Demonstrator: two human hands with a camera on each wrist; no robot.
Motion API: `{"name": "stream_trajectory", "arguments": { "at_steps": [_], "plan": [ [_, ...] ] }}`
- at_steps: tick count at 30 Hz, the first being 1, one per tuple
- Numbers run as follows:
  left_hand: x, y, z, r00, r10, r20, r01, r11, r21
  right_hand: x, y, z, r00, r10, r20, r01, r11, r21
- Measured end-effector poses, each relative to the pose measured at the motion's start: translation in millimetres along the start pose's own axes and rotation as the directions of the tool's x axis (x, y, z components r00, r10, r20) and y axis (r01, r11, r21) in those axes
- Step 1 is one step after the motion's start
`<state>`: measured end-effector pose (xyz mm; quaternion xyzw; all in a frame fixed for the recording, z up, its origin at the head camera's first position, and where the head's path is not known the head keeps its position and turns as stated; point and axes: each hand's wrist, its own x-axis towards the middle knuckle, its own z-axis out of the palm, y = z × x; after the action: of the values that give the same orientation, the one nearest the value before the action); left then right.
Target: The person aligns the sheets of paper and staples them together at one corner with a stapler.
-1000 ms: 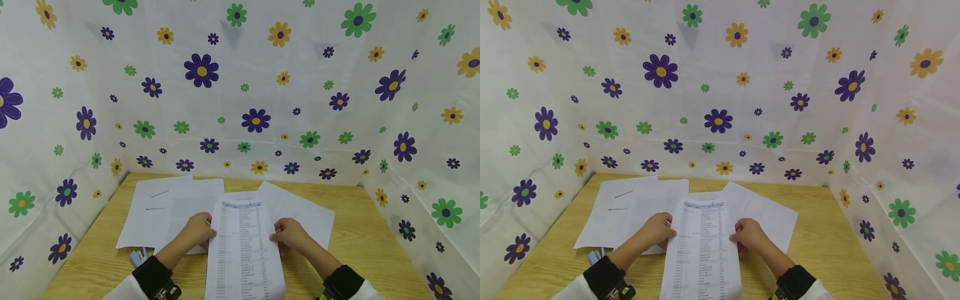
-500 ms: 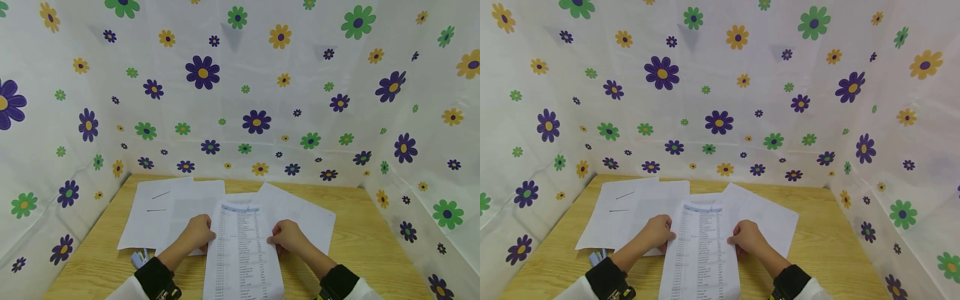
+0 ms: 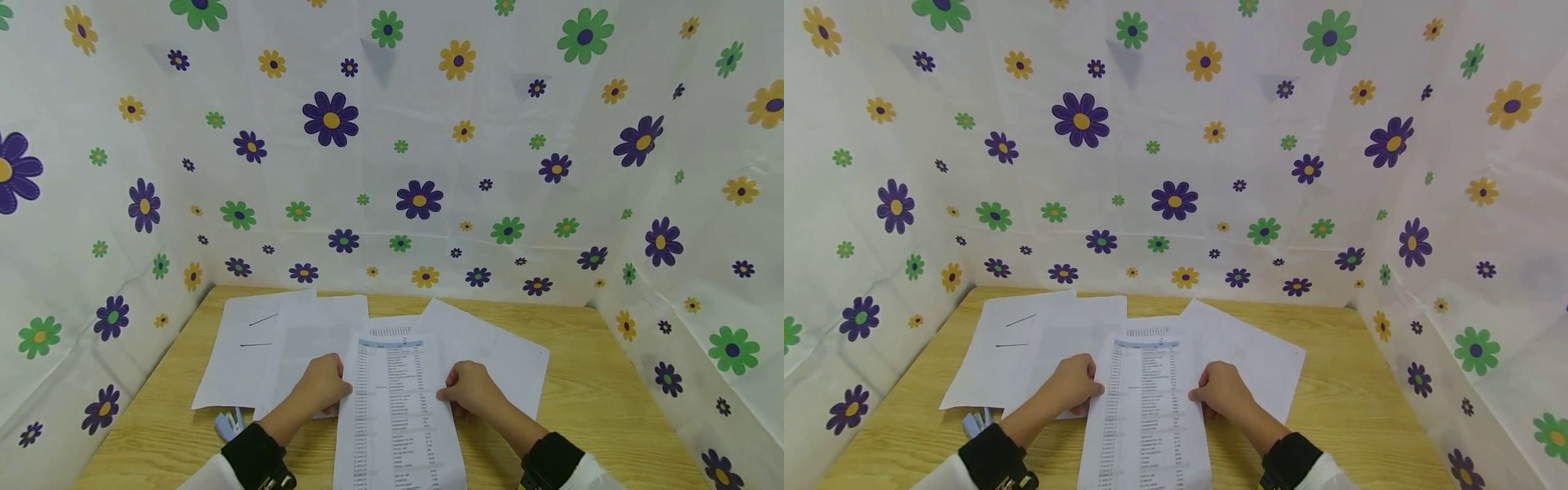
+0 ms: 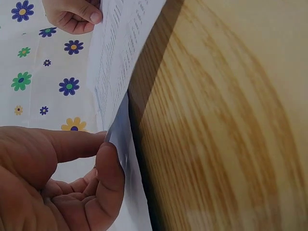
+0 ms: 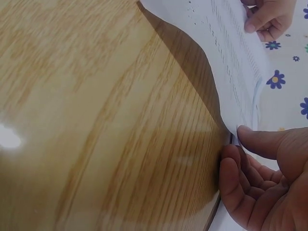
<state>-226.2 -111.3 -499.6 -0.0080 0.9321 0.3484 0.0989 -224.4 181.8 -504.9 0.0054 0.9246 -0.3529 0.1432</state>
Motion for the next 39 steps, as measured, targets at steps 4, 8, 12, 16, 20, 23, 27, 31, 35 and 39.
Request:
{"name": "stream_trajectory", "arguments": {
  "at_steps": [4,8,12,16,20,23,27,31,35,39],
  "plan": [
    [-1.2,0.6,-0.1,1.000,0.009,-0.015,-0.009,1.000,0.022,-1,0,0.5,1.000,-0.005,-0.007,0.005,1.000,0.004],
    [-3.1,1.6,-0.4,1.000,0.003,-0.024,-0.002,0.999,0.034,-2,0,0.7,1.000,-0.013,-0.021,0.013,1.000,-0.002],
    [-3.6,4.0,-0.2,1.000,-0.021,-0.022,0.022,0.999,0.029,-2,1,0.1,0.999,-0.022,-0.031,0.022,1.000,-0.015],
    [-4.5,5.5,0.0,0.999,-0.037,-0.023,0.038,0.999,0.020,-3,2,-0.3,0.999,-0.028,-0.035,0.027,0.999,-0.018],
    [-7.3,8.4,-0.1,0.999,-0.031,-0.021,0.031,0.999,0.012,-4,2,-1.1,0.999,-0.026,-0.035,0.026,1.000,-0.009],
    [-9.5,12.9,2.7,1.000,-0.019,0.003,0.019,1.000,-0.019,-5,2,-4.0,0.998,-0.033,-0.050,0.032,0.999,-0.019],
    [-13.6,24.0,13.4,0.997,0.007,0.073,0.002,0.994,-0.112,-6,1,-12.9,0.994,-0.055,-0.096,0.049,0.997,-0.065],
    [-21.0,42.3,26.7,0.987,0.044,0.155,-0.005,0.969,-0.247,-7,1,-24.4,0.990,-0.055,-0.133,0.044,0.996,-0.078],
    [-29.1,63.3,38.8,0.973,0.077,0.219,0.006,0.934,-0.357,-6,3,-34.2,0.988,-0.048,-0.146,0.036,0.996,-0.081],
    [-34.0,82.6,51.3,0.957,0.098,0.272,0.031,0.901,-0.433,-2,7,-44.1,0.986,-0.058,-0.159,0.040,0.992,-0.119]
  ]
}}
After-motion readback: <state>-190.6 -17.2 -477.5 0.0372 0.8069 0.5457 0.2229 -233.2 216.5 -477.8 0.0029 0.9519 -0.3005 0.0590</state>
